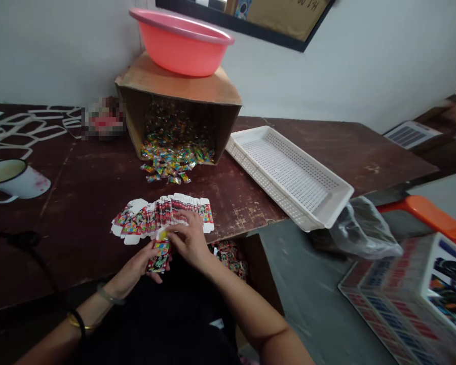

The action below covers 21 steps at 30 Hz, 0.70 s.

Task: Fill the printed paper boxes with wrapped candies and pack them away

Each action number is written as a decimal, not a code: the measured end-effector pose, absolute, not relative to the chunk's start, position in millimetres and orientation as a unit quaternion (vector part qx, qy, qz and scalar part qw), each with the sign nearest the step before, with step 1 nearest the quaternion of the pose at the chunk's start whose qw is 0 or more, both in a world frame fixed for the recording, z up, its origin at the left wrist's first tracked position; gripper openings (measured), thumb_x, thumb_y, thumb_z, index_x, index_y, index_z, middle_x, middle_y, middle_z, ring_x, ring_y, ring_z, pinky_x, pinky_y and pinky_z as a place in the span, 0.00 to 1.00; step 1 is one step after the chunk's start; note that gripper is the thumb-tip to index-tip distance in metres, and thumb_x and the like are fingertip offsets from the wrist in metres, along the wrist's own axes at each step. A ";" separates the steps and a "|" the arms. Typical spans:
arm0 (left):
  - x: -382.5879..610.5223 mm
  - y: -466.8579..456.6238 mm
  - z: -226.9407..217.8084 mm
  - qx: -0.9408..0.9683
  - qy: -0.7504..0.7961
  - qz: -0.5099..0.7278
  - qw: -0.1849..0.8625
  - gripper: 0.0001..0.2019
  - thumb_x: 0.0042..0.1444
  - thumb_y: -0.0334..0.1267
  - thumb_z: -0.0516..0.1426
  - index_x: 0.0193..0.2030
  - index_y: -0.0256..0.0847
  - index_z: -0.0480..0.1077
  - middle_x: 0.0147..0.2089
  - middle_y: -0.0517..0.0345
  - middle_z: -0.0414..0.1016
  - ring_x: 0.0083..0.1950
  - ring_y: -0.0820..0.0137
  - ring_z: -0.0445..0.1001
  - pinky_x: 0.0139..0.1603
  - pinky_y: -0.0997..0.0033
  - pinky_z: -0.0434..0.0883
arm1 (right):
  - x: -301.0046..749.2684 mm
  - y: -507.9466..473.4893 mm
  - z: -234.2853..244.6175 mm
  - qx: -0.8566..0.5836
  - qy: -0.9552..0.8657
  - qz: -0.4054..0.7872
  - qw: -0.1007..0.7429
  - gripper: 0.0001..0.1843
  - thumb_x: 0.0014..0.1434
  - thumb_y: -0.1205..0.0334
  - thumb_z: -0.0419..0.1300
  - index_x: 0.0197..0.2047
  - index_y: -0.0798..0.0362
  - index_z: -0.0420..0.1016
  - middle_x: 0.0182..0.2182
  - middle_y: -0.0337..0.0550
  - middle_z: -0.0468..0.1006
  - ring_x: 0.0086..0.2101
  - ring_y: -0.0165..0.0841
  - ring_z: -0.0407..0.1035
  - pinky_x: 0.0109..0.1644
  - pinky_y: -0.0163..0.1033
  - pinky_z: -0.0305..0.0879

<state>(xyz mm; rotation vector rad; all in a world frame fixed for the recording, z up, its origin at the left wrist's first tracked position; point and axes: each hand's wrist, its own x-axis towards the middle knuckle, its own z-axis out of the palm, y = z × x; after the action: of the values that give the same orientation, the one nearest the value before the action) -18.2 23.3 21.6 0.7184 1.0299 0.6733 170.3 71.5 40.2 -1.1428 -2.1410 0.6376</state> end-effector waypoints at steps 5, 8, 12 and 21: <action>-16.2 24.9 22.5 0.319 0.524 0.318 0.723 0.30 0.59 0.59 0.51 0.53 0.34 0.69 0.38 0.46 0.79 0.36 0.60 0.77 0.21 0.71 0.70 | 174.5 55.2 33.1 -0.391 -0.737 0.436 0.338 0.12 0.65 0.55 0.55 0.44 0.45 0.80 0.55 0.42 0.68 0.54 0.37 0.61 0.59 0.48 0.56; -12.9 28.6 24.2 0.317 0.517 0.323 0.726 0.28 0.58 0.58 0.52 0.50 0.33 0.71 0.38 0.47 0.79 0.36 0.60 0.76 0.23 0.70 0.71 | 175.6 50.7 18.9 -0.399 -0.506 0.638 0.422 0.18 0.59 0.53 0.61 0.52 0.46 0.75 0.46 0.44 0.72 0.37 0.30 0.69 0.42 0.39 0.68; -7.6 30.6 22.2 0.360 0.527 0.319 0.701 0.23 0.52 0.51 0.59 0.50 0.36 0.72 0.38 0.50 0.79 0.38 0.61 0.74 0.24 0.71 0.72 | 172.1 53.1 4.9 -0.354 -0.327 0.806 0.345 0.22 0.46 0.56 0.71 0.44 0.54 0.78 0.31 0.38 0.76 0.23 0.22 0.65 0.30 0.32 0.67; -9.9 40.3 17.1 0.443 0.507 0.277 0.685 0.18 0.55 0.49 0.57 0.45 0.39 0.76 0.37 0.54 0.76 0.36 0.65 0.70 0.28 0.72 0.71 | 184.3 62.7 14.5 -0.343 -0.368 0.826 0.255 0.22 0.44 0.58 0.69 0.44 0.55 0.80 0.29 0.39 0.78 0.22 0.23 0.66 0.31 0.34 0.69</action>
<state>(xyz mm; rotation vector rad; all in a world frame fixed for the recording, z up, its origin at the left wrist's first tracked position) -9.9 40.3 17.1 0.9928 1.1362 0.6200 184.3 62.7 14.5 -0.9317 -0.9986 2.2418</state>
